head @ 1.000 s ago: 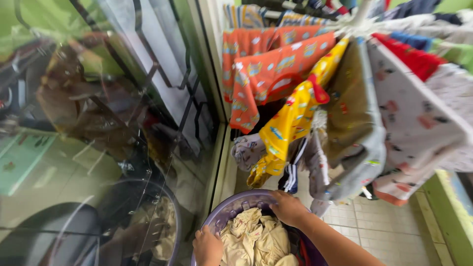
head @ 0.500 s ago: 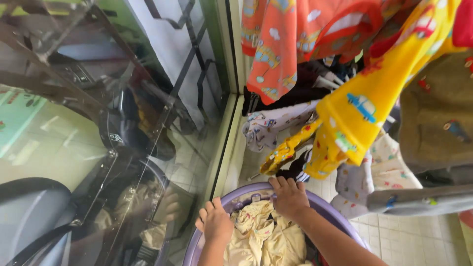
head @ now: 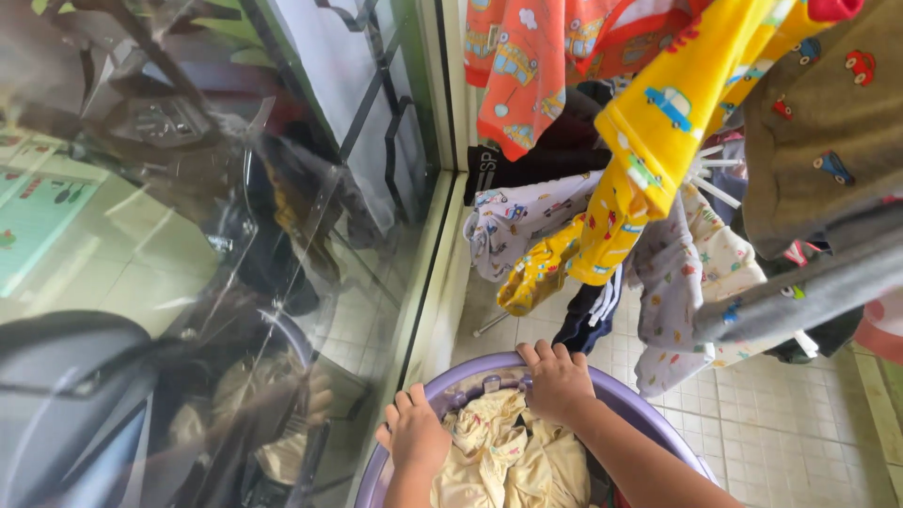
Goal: The person hangs wet clothes on a drying rack. They use clothespins to secure socks and a small towel, then use a hanger and a long pole to hang a yellow shirt and matching shorts on the upper part of the rack.
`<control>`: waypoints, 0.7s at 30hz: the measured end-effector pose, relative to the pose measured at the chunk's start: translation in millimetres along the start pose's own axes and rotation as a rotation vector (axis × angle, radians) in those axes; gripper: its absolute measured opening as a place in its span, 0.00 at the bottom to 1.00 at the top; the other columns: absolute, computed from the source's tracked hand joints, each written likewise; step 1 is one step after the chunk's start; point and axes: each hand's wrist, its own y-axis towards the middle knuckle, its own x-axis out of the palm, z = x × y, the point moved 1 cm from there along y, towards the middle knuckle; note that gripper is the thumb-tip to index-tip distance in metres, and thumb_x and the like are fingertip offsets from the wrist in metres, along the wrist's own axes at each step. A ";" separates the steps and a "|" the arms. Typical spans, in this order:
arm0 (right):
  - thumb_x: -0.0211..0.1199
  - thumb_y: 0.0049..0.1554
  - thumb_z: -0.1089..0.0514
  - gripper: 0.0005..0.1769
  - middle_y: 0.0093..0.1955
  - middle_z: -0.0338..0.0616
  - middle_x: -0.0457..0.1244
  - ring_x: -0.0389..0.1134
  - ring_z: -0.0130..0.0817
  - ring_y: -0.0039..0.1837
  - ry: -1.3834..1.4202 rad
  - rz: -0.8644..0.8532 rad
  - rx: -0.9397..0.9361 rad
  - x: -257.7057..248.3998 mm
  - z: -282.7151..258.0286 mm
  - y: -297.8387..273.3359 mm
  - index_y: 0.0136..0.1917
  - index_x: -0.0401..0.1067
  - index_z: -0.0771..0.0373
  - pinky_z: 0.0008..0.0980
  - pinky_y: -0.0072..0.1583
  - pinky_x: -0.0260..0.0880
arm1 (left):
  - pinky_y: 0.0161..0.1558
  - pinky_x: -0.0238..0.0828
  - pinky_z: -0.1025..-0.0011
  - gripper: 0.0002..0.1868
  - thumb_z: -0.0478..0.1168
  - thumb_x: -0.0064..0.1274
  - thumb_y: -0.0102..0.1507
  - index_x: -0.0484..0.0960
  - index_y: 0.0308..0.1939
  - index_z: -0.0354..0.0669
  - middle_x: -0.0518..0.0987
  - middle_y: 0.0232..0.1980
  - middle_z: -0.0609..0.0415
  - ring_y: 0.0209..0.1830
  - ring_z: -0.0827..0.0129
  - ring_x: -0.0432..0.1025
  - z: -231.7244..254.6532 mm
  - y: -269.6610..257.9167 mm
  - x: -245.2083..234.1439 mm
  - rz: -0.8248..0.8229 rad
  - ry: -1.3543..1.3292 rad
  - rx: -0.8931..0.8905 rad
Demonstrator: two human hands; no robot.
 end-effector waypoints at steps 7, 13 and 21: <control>0.55 0.59 0.41 0.37 0.69 0.38 0.53 0.56 0.43 0.68 0.007 0.115 0.032 31.4 12.1 -19.6 0.77 0.46 0.40 0.46 0.63 0.58 | 0.63 0.51 0.58 0.29 0.34 0.52 0.57 0.61 0.59 0.62 0.66 0.60 0.59 0.64 0.61 0.57 2.8 -22.4 16.6 0.017 -0.005 0.025; 0.56 0.58 0.41 0.37 0.68 0.37 0.54 0.57 0.43 0.67 0.003 0.117 0.044 59.2 6.8 -62.9 0.76 0.47 0.42 0.46 0.62 0.58 | 0.61 0.52 0.57 0.31 0.36 0.54 0.53 0.61 0.58 0.62 0.66 0.61 0.61 0.65 0.63 0.59 -17.5 -56.6 47.7 0.100 0.037 0.047; 0.60 0.55 0.36 0.39 0.65 0.37 0.56 0.58 0.42 0.67 0.020 0.179 0.030 90.4 -0.7 -118.6 0.74 0.51 0.42 0.49 0.61 0.59 | 0.59 0.51 0.59 0.31 0.38 0.53 0.57 0.58 0.61 0.61 0.64 0.62 0.59 0.64 0.62 0.57 -32.9 -123.4 53.6 0.010 0.043 0.012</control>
